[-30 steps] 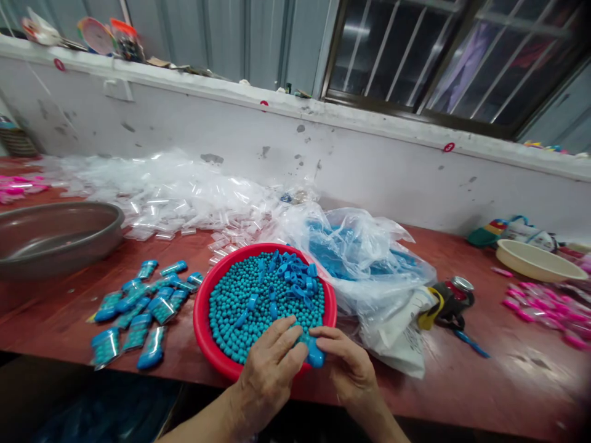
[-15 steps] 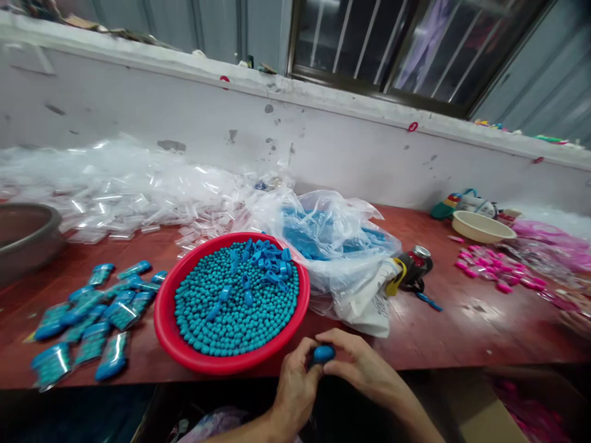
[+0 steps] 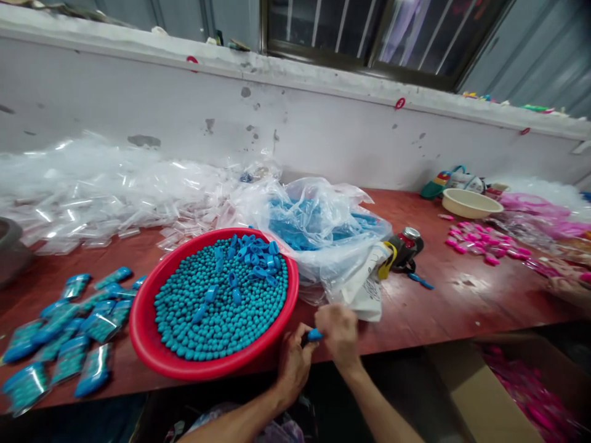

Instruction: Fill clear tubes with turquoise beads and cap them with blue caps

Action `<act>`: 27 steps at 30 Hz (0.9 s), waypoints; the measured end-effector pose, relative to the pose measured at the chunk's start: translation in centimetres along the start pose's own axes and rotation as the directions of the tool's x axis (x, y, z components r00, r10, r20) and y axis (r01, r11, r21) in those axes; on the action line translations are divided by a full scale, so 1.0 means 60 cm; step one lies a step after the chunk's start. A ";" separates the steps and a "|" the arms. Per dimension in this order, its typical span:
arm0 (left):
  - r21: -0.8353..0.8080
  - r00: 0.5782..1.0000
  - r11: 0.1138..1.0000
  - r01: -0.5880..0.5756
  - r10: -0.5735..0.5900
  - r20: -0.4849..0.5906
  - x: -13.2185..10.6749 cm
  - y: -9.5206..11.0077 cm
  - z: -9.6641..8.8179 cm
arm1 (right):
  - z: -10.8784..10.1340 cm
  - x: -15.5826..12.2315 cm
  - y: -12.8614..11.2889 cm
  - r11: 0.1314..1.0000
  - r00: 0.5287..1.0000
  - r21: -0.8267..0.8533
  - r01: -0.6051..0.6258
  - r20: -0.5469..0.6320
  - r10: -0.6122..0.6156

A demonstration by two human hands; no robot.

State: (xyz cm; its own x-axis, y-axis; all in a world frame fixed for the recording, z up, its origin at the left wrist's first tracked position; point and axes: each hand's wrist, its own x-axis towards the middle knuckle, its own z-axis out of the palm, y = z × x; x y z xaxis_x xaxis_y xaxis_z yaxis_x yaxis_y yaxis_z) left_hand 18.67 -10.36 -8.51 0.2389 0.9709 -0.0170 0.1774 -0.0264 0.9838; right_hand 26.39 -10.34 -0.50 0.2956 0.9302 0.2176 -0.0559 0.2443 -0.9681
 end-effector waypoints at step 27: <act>-0.116 0.824 0.973 0.197 -0.100 0.558 -0.090 0.088 -0.177 | -0.055 -0.022 -0.050 0.823 0.915 0.470 -0.320 -0.073 0.397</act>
State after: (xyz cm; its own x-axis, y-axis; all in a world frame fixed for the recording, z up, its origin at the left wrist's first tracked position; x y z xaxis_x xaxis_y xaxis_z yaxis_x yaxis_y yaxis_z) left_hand 8.18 -13.23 -1.33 0.7118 0.6695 -0.2124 0.1088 0.1936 0.9750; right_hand 29.33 -13.23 1.72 0.3177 0.9280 -0.1946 -0.5887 0.0322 -0.8077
